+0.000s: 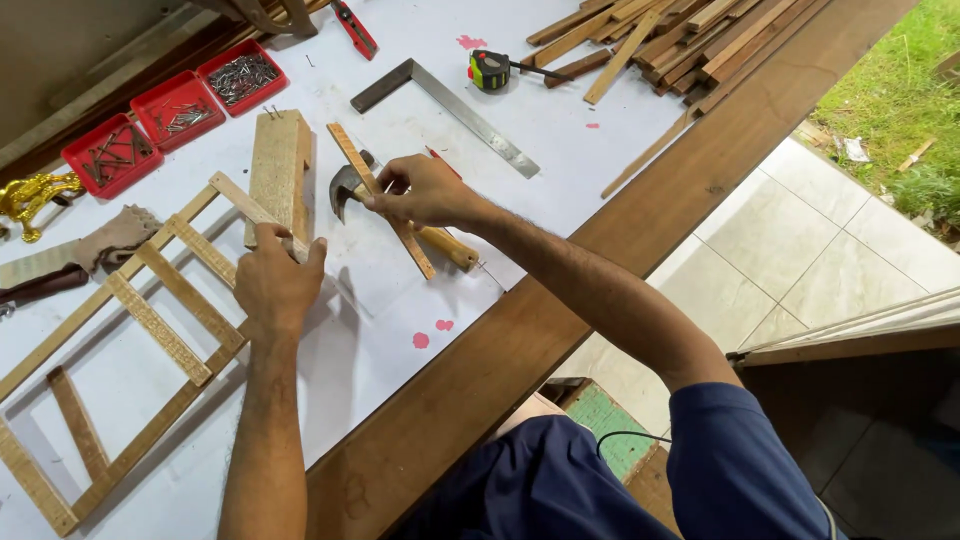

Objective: The person assembles a small wooden frame structure on a workbench. They measure the frame with a tape measure, mark it with a pencil, check alignment with a try square, position thin wooden slats across the frame, and hammer nails to attach the slats, working on one slat at a time.

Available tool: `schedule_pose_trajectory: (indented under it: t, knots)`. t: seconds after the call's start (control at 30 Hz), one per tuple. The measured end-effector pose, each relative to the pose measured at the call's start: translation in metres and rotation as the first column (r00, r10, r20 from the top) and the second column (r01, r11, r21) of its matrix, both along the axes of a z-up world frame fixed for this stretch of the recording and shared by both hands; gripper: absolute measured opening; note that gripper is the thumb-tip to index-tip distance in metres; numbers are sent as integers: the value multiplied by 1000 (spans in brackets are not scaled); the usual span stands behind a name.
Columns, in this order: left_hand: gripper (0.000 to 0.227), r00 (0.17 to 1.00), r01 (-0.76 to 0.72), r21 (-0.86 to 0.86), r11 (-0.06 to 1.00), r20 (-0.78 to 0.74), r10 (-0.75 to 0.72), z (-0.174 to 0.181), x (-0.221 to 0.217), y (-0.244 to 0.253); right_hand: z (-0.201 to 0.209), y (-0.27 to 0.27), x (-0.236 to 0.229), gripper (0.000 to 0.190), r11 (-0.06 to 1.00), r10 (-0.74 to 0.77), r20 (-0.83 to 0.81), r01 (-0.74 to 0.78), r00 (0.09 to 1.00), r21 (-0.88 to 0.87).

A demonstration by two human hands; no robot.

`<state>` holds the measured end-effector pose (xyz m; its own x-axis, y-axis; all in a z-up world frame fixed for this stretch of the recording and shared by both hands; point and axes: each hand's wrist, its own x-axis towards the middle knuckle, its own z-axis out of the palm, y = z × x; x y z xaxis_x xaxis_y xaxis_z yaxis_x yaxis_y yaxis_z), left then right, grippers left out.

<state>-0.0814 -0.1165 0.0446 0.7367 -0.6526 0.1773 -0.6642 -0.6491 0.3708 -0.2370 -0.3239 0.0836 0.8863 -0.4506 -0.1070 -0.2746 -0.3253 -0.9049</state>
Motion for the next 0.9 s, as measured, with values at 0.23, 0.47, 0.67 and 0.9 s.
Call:
schedule_pose_trajectory:
  t: [0.23, 0.47, 0.67, 0.9]
  knots:
    - [44, 994, 92, -153, 984, 69, -82, -8, -6, -18, 0, -6, 13, 45, 1000, 27, 87, -28, 996, 9]
    - [46, 970, 213, -168, 963, 152, -188, -17, -17, -29, -11, -15, 43, 43, 996, -1, 101, 10, 995, -83]
    - [51, 948, 285, -254, 924, 220, -232, -21, -27, -38, -24, -18, 56, 35, 978, 15, 205, 28, 979, -206]
    - [47, 966, 259, -347, 901, 106, -237, 7, -5, -3, 4, 11, 75, 26, 995, -25, 91, 15, 996, 102]
